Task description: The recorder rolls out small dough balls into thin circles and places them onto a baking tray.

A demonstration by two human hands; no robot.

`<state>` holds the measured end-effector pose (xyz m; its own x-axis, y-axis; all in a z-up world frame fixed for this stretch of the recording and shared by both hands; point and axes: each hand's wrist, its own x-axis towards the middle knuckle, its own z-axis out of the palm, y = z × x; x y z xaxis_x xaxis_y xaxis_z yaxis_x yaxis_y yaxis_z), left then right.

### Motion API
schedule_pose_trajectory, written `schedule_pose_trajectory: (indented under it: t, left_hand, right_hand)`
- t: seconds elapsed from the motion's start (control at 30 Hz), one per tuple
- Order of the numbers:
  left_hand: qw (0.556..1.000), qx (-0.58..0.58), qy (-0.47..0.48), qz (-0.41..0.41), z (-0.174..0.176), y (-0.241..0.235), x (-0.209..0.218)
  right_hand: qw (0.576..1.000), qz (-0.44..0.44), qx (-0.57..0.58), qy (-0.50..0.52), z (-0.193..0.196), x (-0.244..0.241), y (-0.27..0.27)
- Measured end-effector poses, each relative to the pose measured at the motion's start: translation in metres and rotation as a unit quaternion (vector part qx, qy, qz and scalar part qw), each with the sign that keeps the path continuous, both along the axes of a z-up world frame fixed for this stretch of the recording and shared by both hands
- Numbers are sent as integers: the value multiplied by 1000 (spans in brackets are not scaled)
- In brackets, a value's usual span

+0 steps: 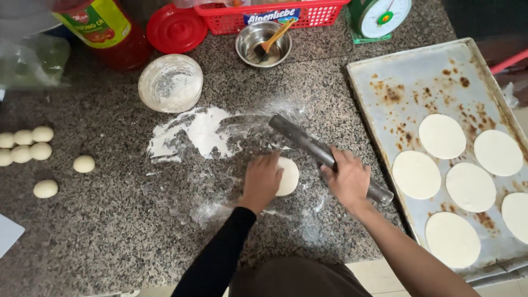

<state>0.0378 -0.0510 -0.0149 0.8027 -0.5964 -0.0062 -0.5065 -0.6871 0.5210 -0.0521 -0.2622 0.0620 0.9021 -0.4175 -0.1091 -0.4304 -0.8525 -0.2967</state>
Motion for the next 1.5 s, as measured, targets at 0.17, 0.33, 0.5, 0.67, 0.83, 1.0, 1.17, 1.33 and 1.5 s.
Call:
schedule_pose_trajectory:
  t: [0.17, 0.33, 0.5, 0.67, 0.83, 1.0, 1.17, 1.33, 1.5]
  left_hand:
    - [972, 45, 212, 92, 21, -16, 10]
    - [883, -159, 441, 36, 54, 3, 1]
    - [993, -7, 20, 117, -21, 44, -20]
    - [987, 104, -126, 12, 9, 64, -47]
    - [993, 113, -24, -3, 33, 50, -29]
    - [983, 172, -44, 42, 24, 12, 80]
    - [982, 53, -151, 99, -3, 6, 96]
    - [984, 131, -100, 63, 18, 27, 26]
    - [969, 173, -171, -48, -1, 51, -42]
  right_hand:
    - [999, -28, 26, 0, -8, 1, -7]
    - [999, -29, 19, -8, -7, 10, -8]
    - [993, 81, -4, -88, -20, 3, 13]
    - [974, 226, 1, -20, -40, -28, 29]
    - [955, 273, -77, -80, -48, -10, 37]
    - [963, 232, -139, -1, -58, 102, 14]
    - [979, 170, -100, -44, -51, 115, 7]
    - [973, 196, -101, -65, -65, 52, 29]
    - [950, 258, -107, -140, -58, -15, 38]
